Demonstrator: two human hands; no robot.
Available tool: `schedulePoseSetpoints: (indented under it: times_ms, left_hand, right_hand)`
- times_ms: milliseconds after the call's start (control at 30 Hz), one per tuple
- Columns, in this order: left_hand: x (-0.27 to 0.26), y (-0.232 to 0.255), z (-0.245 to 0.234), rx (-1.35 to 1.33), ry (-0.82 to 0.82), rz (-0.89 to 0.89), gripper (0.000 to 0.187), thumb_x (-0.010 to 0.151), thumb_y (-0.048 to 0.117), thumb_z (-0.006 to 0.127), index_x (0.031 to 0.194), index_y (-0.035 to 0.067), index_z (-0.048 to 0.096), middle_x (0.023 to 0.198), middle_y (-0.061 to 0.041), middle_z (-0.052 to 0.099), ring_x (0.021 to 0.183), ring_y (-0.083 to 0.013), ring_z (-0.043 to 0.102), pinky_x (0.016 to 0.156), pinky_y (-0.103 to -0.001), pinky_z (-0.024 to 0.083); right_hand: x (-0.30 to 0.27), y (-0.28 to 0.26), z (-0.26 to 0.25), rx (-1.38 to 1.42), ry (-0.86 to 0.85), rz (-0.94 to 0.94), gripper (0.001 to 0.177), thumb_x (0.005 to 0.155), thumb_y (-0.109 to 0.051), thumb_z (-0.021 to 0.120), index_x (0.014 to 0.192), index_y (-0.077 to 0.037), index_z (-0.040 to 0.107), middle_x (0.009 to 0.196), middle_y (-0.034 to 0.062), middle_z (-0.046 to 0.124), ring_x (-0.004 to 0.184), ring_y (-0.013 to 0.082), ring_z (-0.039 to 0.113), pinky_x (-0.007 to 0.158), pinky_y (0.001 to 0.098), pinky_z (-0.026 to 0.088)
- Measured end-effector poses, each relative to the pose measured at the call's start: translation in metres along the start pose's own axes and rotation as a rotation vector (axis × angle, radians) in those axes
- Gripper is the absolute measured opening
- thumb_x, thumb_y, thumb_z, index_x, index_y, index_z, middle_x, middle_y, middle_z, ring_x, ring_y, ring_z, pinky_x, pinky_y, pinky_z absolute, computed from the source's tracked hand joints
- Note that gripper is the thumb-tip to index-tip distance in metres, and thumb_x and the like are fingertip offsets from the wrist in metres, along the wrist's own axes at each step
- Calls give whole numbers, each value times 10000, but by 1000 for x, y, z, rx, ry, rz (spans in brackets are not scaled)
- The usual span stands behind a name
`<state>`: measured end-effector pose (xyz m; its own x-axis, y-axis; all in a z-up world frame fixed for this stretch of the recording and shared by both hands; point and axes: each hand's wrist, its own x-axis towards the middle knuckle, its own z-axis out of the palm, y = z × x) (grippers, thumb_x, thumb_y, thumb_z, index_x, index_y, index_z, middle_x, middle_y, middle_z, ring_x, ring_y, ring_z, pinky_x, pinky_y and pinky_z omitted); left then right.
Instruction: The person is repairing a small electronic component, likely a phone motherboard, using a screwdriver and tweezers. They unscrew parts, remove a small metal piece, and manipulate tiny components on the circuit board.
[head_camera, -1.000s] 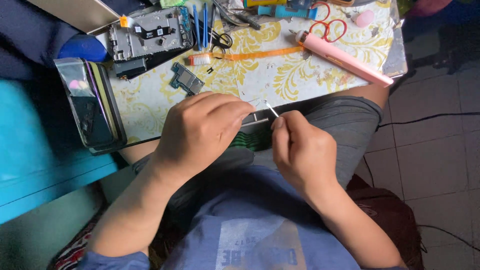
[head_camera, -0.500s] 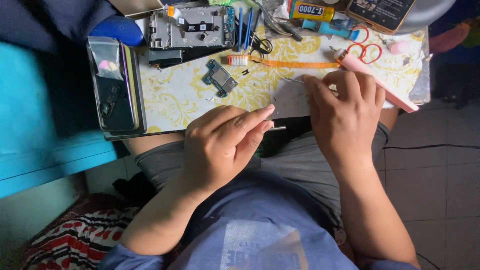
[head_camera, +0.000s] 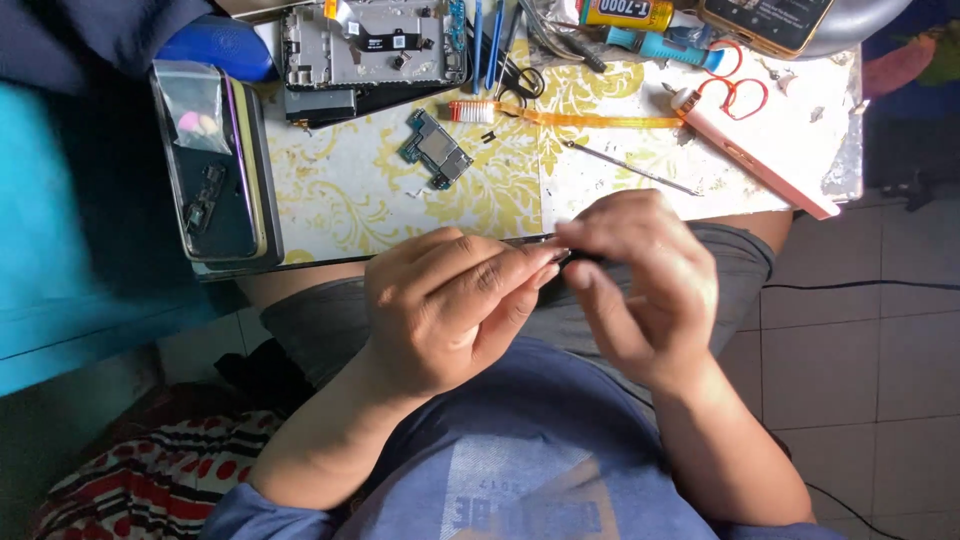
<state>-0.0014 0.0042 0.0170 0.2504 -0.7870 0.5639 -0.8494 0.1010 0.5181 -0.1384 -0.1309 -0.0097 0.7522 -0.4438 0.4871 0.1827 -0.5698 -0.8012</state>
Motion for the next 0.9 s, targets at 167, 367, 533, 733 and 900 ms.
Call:
schedulePoseSetpoints:
  times_ms: [167, 367, 533, 733, 900]
  left_hand:
    - [4, 3, -5, -31, 9, 24, 124, 1027, 72, 625, 1047, -18, 709, 863, -108, 718, 678, -249, 657, 654, -362, 519]
    - [2, 5, -7, -50, 12, 33, 128, 1023, 86, 621, 1000, -8, 704, 883, -114, 734, 655, -253, 645, 624, -363, 513]
    - [0, 5, -6, -50, 17, 32, 155, 1028, 124, 617, 1031, 19, 730, 904, -93, 747, 641, -249, 625, 614, -364, 501]
    - [-2, 10, -6, -82, -51, -44, 131, 1019, 77, 616, 1110, 11, 684, 915, -111, 717, 773, -267, 703, 744, -385, 578]
    - [-3, 11, -5, -96, -47, -74, 104, 1024, 111, 627, 1034, 9, 650, 891, -113, 698, 749, -266, 681, 719, -388, 561]
  right_hand:
    - [-7, 7, 8, 163, 31, 48, 179, 1034, -157, 595, 1072, 8, 653, 1028, 131, 713, 951, 306, 661, 935, 411, 567]
    - [-14, 7, 12, 307, 56, 107, 102, 1034, -174, 627, 1038, -74, 644, 1003, 84, 638, 960, 245, 630, 931, 369, 576]
    - [-18, 12, 10, 453, 32, 172, 88, 1020, -178, 657, 1044, -94, 645, 1015, 62, 602, 999, 230, 638, 963, 369, 596]
    - [-22, 22, 13, 548, 11, 210, 149, 993, -261, 709, 1044, -139, 641, 1044, 48, 545, 1015, 195, 584, 970, 341, 571]
    - [-23, 23, 20, 619, 24, 228, 144, 1037, -290, 666, 1038, -145, 671, 1027, 22, 534, 1008, 217, 593, 960, 336, 556]
